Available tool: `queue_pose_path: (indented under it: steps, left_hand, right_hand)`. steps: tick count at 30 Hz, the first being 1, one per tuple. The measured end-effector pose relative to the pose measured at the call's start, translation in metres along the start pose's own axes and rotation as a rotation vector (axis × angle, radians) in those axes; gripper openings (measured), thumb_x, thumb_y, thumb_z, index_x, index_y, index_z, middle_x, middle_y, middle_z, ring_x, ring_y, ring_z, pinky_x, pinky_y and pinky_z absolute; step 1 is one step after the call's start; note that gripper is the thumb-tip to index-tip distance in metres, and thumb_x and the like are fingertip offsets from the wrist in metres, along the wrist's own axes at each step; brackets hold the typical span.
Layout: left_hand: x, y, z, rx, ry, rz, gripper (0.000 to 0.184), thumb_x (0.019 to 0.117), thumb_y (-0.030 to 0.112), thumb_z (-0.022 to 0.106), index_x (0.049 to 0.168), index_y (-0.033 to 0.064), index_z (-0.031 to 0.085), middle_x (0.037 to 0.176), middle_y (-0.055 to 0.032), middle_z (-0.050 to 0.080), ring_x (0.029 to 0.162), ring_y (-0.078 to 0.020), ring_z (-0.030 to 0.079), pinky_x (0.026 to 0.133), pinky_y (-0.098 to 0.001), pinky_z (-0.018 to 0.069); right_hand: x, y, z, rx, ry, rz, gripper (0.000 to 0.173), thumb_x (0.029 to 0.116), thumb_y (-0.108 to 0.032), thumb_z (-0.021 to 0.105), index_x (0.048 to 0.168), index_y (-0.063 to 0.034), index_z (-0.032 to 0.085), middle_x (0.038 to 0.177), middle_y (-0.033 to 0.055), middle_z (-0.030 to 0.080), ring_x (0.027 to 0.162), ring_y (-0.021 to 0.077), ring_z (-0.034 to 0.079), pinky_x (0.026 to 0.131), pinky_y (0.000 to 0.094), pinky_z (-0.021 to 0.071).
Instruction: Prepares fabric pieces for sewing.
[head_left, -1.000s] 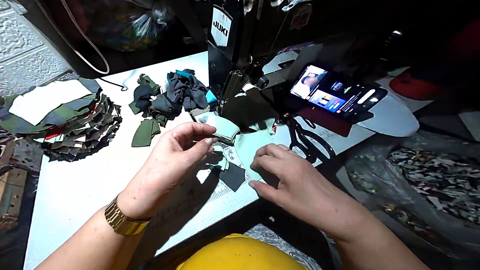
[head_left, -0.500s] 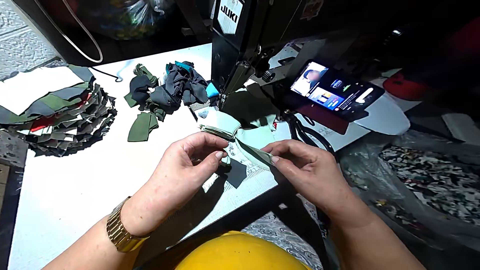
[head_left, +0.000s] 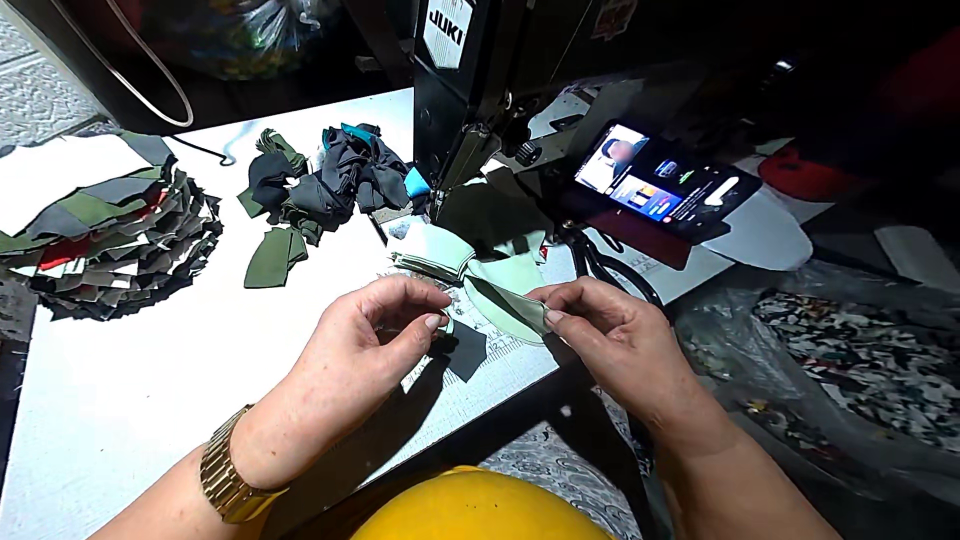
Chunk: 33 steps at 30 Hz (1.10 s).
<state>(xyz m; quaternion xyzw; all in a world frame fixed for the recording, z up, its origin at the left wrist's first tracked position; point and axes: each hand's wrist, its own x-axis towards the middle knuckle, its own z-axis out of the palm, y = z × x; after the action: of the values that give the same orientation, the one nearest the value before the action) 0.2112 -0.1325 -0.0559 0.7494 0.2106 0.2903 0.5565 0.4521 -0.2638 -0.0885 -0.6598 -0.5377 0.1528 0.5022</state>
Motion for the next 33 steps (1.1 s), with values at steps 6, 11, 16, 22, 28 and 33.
queue_pose_path:
  steps: [6, 11, 16, 22, 28, 33]
  left_hand:
    - [-0.001, -0.001, 0.001, 0.003, -0.012, -0.007, 0.017, 0.0994, 0.008, 0.063, 0.115, 0.0072, 0.07, 0.102, -0.0037, 0.074, 0.086, -0.0139, 0.072, 0.077, -0.0265, 0.0623]
    - [-0.001, 0.0, 0.001, 0.012, -0.01, -0.014, 0.017, 0.0993, 0.008, 0.064, 0.115, 0.0079, 0.07, 0.101, -0.0029, 0.074, 0.085, -0.0129, 0.072, 0.076, -0.0253, 0.062]
    - [-0.002, 0.0, 0.002, 0.012, -0.003, -0.009, 0.018, 0.0986, 0.009, 0.063, 0.115, 0.009, 0.07, 0.105, -0.003, 0.074, 0.091, -0.0139, 0.072, 0.081, -0.0269, 0.0618]
    - [-0.003, 0.005, 0.006, -0.191, -0.04, -0.189, 0.033, 0.0991, 0.012, 0.064, 0.132, 0.0072, 0.064, 0.121, -0.008, 0.071, 0.104, -0.019, 0.071, 0.088, -0.0314, 0.0612]
    - [-0.007, 0.014, 0.012, -0.561, -0.131, -0.37, 0.023, 0.1018, 0.005, 0.06, 0.124, 0.0008, 0.064, 0.105, -0.015, 0.073, 0.096, -0.0204, 0.072, 0.091, -0.0333, 0.0592]
    - [-0.006, 0.022, 0.01, -0.645, -0.103, -0.455, 0.009, 0.1029, 0.004, 0.058, 0.107, -0.0015, 0.063, 0.093, -0.017, 0.075, 0.083, -0.0192, 0.076, 0.08, -0.0291, 0.0624]
  right_hand:
    - [-0.002, -0.002, -0.002, -0.017, -0.028, -0.011, 0.014, 0.0945, -0.006, 0.054, 0.095, -0.0132, 0.065, 0.108, -0.0026, 0.074, 0.091, 0.004, 0.069, 0.072, 0.0183, 0.0565]
    - [0.002, -0.001, -0.007, 0.067, 0.004, 0.026, 0.014, 0.0966, -0.005, 0.052, 0.097, -0.0123, 0.064, 0.103, -0.0021, 0.073, 0.085, 0.0039, 0.068, 0.07, 0.0187, 0.0554]
    - [0.019, -0.005, -0.019, 0.407, 0.076, 0.081, 0.018, 0.1001, -0.009, 0.044, 0.096, -0.0156, 0.06, 0.088, -0.0039, 0.064, 0.076, 0.0036, 0.063, 0.07, 0.0221, 0.056]
    - [0.019, -0.041, -0.008, 1.105, 0.06, 0.214, 0.033, 0.1083, -0.017, 0.032, 0.101, -0.0135, 0.063, 0.098, 0.0034, 0.069, 0.096, 0.0118, 0.07, 0.089, 0.0344, 0.0598]
    - [0.003, -0.067, 0.019, 1.479, 0.119, 0.468, 0.036, 0.1096, -0.023, 0.036, 0.116, -0.0052, 0.066, 0.11, 0.0134, 0.071, 0.106, 0.0219, 0.071, 0.094, 0.0436, 0.06]
    - [0.0, -0.067, 0.026, 1.478, 0.146, 0.541, 0.038, 0.1097, -0.026, 0.033, 0.119, -0.0037, 0.063, 0.115, 0.0157, 0.069, 0.11, 0.0245, 0.07, 0.095, 0.045, 0.0588]
